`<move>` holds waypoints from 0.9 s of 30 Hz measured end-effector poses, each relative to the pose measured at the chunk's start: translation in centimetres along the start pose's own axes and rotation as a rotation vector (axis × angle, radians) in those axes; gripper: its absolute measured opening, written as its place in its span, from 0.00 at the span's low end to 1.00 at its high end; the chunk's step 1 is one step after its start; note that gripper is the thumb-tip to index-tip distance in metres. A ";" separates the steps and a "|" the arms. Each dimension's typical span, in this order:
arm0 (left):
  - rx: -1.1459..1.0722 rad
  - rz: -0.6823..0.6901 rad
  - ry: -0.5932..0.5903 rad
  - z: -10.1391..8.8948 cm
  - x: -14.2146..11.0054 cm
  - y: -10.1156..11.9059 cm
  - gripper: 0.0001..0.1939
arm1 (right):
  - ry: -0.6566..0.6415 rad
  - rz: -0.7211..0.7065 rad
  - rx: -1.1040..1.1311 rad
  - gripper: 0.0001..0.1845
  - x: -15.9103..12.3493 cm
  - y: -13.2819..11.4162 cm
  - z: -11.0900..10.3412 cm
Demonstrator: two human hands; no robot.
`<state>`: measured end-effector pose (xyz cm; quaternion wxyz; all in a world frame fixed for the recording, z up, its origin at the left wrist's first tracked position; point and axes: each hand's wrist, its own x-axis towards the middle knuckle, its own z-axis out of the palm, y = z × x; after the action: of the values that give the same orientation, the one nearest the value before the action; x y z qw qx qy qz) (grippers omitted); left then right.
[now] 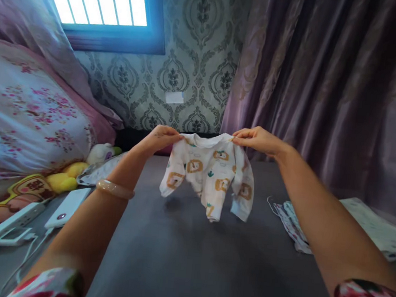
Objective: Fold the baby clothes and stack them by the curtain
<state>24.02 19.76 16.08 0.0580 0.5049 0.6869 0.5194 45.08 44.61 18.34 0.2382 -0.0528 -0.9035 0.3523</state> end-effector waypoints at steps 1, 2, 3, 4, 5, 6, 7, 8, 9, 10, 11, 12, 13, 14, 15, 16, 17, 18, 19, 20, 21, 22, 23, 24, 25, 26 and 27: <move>-0.078 0.003 -0.049 -0.1 -0.1 -0.2 0.18 | -0.041 -0.012 0.024 0.19 -0.2 -0.3 0.0; -0.182 0.002 -0.091 -0.2 -0.1 -0.4 0.19 | -0.072 -0.013 0.050 0.18 -0.3 -0.5 -0.1; -0.277 -0.003 -0.108 -0.2 -0.2 -0.7 0.19 | -0.088 -0.001 0.073 0.18 -0.4 -0.6 -0.1; -0.334 -0.015 -0.093 -0.3 -0.2 -1.0 0.20 | -0.088 0.021 0.087 0.17 -0.4 -0.6 -0.1; -0.353 -0.034 -0.059 -0.3 -0.1 -1.4 0.20 | -0.072 0.047 0.092 0.17 -0.3 -0.5 -0.1; -0.337 -0.056 -0.026 -0.3 0.0 -1.7 0.20 | -0.048 0.072 0.090 0.17 -0.1 -0.2 0.0; -0.301 -0.076 -0.007 -0.2 0.2 -2.0 0.20 | -0.022 0.092 0.084 0.16 0.2 0.1 0.1; -0.262 -0.088 0.005 -0.1 0.4 -2.3 0.19 | 0.008 0.104 0.076 0.17 0.5 0.5 0.3; -0.231 -0.090 0.009 0.0 0.6 -2.5 0.19 | 0.038 0.108 0.069 0.17 0.8 0.9 0.6; -0.213 -0.085 0.010 0.1 0.8 -2.7 0.20 | 0.066 0.105 0.065 0.18 1.1 1.3 0.9; -0.206 -0.078 0.012 0.3 1.0 -2.8 0.20 | 0.088 0.100 0.063 0.18 1.3 1.6 1.2; -0.205 -0.074 0.018 0.5 1.1 -2.8 0.21 | 0.109 0.094 0.063 0.19 1.5 1.9 1.5; -0.207 -0.073 0.036 0.7 1.2 -2.8 0.22 | 0.133 0.087 0.067 0.19 1.8 2.2 1.9; -0.211 -0.073 0.062 0.9 1.3 -2.8 0.22 | 0.159 0.079 0.072 0.19 2.0 2.4 2.2; -0.217 -0.075 0.093 1.1 1.3 -2.8 0.23 | 0.183 0.071 0.075 0.20 2.2 2.6 2.4; -0.223 -0.076 0.129 1.2 1.4 -2.8 0.23 | 0.206 0.062 0.075 0.20 2.4 2.7 2.6; -0.224 -0.076 0.162 1.3 1.5 -2.9 0.23 | 0.226 0.051 0.070 0.20 2.6 2.9 2.8; -0.215 -0.073 0.188 1.4 1.6 -3.0 0.22 | 0.244 0.038 0.057 0.21 2.9 3.0 3.0; -0.196 -0.069 0.210 1.5 1.7 -3.1 0.21 | 0.262 0.020 0.038 0.21 3.0 3.0 3.2; -0.169 -0.060 0.231 1.5 1.8 -3.3 0.20 | 0.281 -0.001 0.010 0.20 3.2 3.0 3.3; -0.134 -0.047 0.260 1.5 1.9 -3.5 0.19 | 0.308 -0.023 -0.027 0.20 3.2 3.0 3.5; -0.094 -0.031 0.293 1.5 2.0 -3.7 0.17 | 0.336 -0.041 -0.074 0.19 3.2 2.9 3.7; -0.046 -0.012 0.330 1.5 2.0 -3.8 0.17 | 0.366 -0.052 -0.131 0.19 3.1 2.8 4.0; 0.013 0.010 0.371 1.5 1.9 -4.0 0.16 | 0.396 -0.061 -0.195 0.18 2.9 2.6 4.3; 0.086 0.039 0.412 1.5 1.7 -4.0 0.15 | 0.426 -0.073 -0.262 0.18 2.6 2.5 4.6; 0.171 0.073 0.453 1.5 1.3 -4.0 0.14 | 0.455 -0.090 -0.329 0.17 2.2 2.3 4.9; 0.264 0.108 0.491 1.6 0.8 -3.9 0.14 | 0.478 -0.113 -0.392 0.17 1.6 2.1 5.2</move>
<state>22.15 21.55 12.70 -0.2040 0.4033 0.7140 0.5347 41.08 43.37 14.28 0.4483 -0.1287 -0.8742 0.1352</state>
